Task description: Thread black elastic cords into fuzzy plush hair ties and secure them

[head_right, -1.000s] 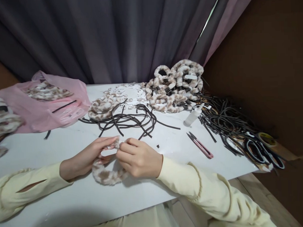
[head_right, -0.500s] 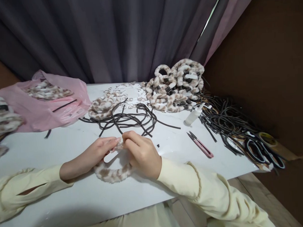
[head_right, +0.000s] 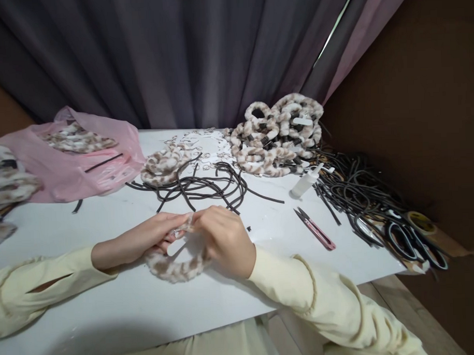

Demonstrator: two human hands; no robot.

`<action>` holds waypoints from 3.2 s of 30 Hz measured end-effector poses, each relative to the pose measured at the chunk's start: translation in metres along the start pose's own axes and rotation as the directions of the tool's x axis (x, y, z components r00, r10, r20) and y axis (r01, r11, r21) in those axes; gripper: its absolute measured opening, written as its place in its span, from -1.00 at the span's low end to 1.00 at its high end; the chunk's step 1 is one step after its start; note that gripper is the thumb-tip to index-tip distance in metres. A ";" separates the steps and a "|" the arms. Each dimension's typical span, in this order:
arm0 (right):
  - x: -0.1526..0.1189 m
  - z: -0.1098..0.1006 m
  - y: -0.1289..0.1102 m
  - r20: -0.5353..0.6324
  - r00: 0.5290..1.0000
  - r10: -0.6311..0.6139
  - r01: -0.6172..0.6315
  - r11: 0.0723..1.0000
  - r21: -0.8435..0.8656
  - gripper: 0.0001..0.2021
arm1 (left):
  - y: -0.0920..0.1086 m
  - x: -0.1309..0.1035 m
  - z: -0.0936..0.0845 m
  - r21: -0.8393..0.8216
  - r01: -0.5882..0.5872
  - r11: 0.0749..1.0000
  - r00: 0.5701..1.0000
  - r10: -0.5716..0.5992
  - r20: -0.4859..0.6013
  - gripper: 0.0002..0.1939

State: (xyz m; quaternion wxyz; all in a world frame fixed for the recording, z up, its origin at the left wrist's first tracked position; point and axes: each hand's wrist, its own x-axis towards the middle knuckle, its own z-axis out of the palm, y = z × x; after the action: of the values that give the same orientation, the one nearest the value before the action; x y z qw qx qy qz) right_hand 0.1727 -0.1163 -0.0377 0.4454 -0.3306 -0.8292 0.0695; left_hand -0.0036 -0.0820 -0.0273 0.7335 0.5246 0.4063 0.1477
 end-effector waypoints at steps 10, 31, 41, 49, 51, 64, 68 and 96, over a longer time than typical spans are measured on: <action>0.007 0.001 0.010 0.086 0.813 0.576 -0.567 0.750 0.341 -0.87 | -0.005 0.004 -0.001 0.076 -0.107 0.991 0.994 0.107 0.000 -0.60; 0.004 0.002 0.000 0.008 0.889 0.458 -0.447 0.863 0.236 -0.89 | 0.003 -0.002 0.006 0.234 -0.112 0.966 0.984 0.141 -0.111 -0.64; 0.009 0.004 0.004 0.159 0.689 0.707 -0.681 0.555 0.478 -0.83 | 0.000 0.000 0.004 0.323 -0.171 0.931 0.981 0.191 -0.034 -0.65; 0.008 0.007 0.005 0.142 0.676 0.723 -0.680 0.538 0.498 -0.82 | -0.004 0.001 -0.001 0.395 -0.172 0.903 0.982 0.191 -0.009 -0.62; 0.008 0.007 0.005 0.158 0.672 0.724 -0.687 0.529 0.499 -0.82 | -0.005 0.000 -0.003 0.431 -0.193 0.881 0.979 0.205 0.018 -0.61; 0.008 0.005 0.002 0.394 0.619 0.679 -0.764 0.405 0.503 -0.70 | -0.002 -0.003 -0.016 0.811 -0.494 0.315 0.850 0.373 0.373 -0.71; 0.007 0.004 0.006 0.472 0.582 0.662 -0.810 0.419 0.410 -0.68 | -0.006 -0.006 -0.017 0.827 -0.563 -0.006 0.747 0.426 0.511 -0.72; 0.008 0.009 0.008 0.943 0.291 0.158 -0.925 -0.205 0.320 -0.49 | -0.009 -0.004 -0.015 0.454 -0.375 -0.809 0.018 0.483 0.875 -0.88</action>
State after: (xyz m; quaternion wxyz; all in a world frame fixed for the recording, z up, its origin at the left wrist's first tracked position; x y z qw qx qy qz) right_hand 0.1667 -0.1037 -0.0404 0.1349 -0.3069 -0.3863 0.8593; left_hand -0.0193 -0.0781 -0.0358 -0.2334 0.9112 -0.1165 0.3188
